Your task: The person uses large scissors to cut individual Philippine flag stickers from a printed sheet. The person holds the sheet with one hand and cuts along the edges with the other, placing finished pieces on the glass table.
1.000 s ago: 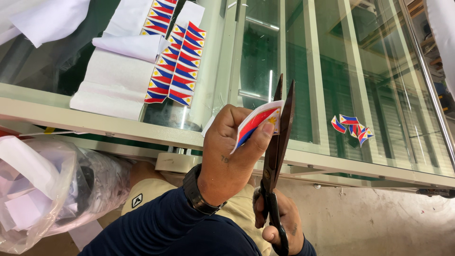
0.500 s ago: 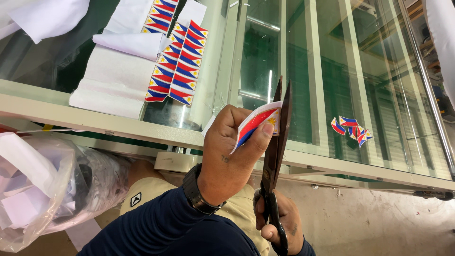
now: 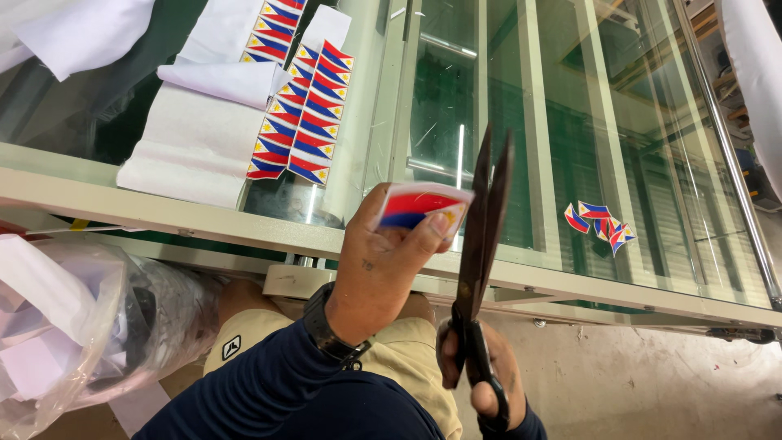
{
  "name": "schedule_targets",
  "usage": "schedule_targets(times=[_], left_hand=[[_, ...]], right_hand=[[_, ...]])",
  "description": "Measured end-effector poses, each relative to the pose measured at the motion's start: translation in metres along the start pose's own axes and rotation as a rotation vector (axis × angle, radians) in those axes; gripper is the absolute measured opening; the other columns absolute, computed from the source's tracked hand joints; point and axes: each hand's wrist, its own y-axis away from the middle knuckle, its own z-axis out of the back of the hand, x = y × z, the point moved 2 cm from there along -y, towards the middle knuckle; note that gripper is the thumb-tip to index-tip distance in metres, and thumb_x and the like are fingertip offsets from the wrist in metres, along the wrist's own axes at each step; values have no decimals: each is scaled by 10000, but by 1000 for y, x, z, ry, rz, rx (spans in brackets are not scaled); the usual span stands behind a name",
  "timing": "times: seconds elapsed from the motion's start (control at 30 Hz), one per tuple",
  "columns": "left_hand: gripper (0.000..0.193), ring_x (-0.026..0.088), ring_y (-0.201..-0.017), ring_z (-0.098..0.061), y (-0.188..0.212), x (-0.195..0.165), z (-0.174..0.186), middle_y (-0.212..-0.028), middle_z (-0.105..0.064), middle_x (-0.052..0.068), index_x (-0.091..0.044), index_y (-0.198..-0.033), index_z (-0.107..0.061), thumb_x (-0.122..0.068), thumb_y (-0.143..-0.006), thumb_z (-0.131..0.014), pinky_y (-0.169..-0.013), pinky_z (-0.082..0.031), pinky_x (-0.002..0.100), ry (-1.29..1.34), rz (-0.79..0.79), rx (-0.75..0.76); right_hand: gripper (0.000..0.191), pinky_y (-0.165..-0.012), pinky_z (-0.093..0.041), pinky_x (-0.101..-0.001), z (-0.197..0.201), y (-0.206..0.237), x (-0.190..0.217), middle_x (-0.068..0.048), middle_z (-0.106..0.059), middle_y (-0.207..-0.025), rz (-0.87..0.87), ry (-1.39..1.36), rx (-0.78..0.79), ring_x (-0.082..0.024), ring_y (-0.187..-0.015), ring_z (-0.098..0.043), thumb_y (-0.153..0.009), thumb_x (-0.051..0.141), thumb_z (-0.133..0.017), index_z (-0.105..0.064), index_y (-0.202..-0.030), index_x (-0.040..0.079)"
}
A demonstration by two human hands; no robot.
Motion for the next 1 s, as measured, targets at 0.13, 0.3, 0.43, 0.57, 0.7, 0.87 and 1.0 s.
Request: schedule_targets(times=[0.13,0.3,0.43,0.57,0.7,0.87,1.0], left_hand=[[283,98,-797,-680,-2,12,12,-979,-701,88,-4,-1116,-616,-267,-1018,-655,-723,-607,278,-38,98,44],[356,93,-718,-683,-7,15,26,-963,-703,59,-25,-1136,-597,-345,-982,-626,-645,-610,277,-28,116,-30],[361,65,-830,-679,-6,5,32,-976,-692,48,-13,-1110,-583,-368,-1050,-607,-738,-616,261,-224,-72,-55],[333,48,-807,-673,-5,-2,30,-916,-704,25,-30,-1106,-580,-359,-1051,-592,-747,-598,240,-302,-127,-45],[281,40,-743,-671,-5,-6,25,-778,-673,19,-35,-1015,-587,-314,-1037,-618,-690,-590,225,-422,-108,-75],[245,44,-677,-528,-5,-13,18,-785,-639,29,-30,-983,-605,-263,-1055,-636,-607,-481,225,-553,-214,-93],[237,13,-703,-609,-8,-17,16,-816,-676,-11,-48,-975,-583,-266,-1055,-627,-641,-530,208,-495,-253,-88]], right_hand=[[1013,-650,-474,-320,7,-7,16,-99,-586,-881,-13,53,-39,-183,-745,-581,-659,858,-737,-580,-1094,-43],[1033,-791,-491,-323,0,-12,25,-86,-635,-832,-46,220,77,-183,-803,-614,-706,892,-671,-608,-1153,-38],[1028,-735,-485,-315,-11,-12,19,-69,-620,-781,-116,294,149,-171,-760,-620,-688,912,-636,-615,-1118,-22],[1041,-707,-487,-310,-11,-7,16,-64,-604,-747,-157,341,130,-164,-726,-614,-668,941,-604,-616,-1089,-11],[1057,-715,-494,-315,-8,-4,16,-63,-608,-762,-160,344,128,-167,-734,-616,-659,953,-602,-611,-1089,-13],[1084,-724,-499,-320,-6,-5,16,-67,-618,-767,-166,371,113,-173,-735,-633,-642,973,-586,-615,-1096,-11],[1103,-709,-522,-322,-6,-6,15,-70,-633,-755,-152,383,122,-174,-727,-646,-633,993,-561,-616,-1088,-10]])
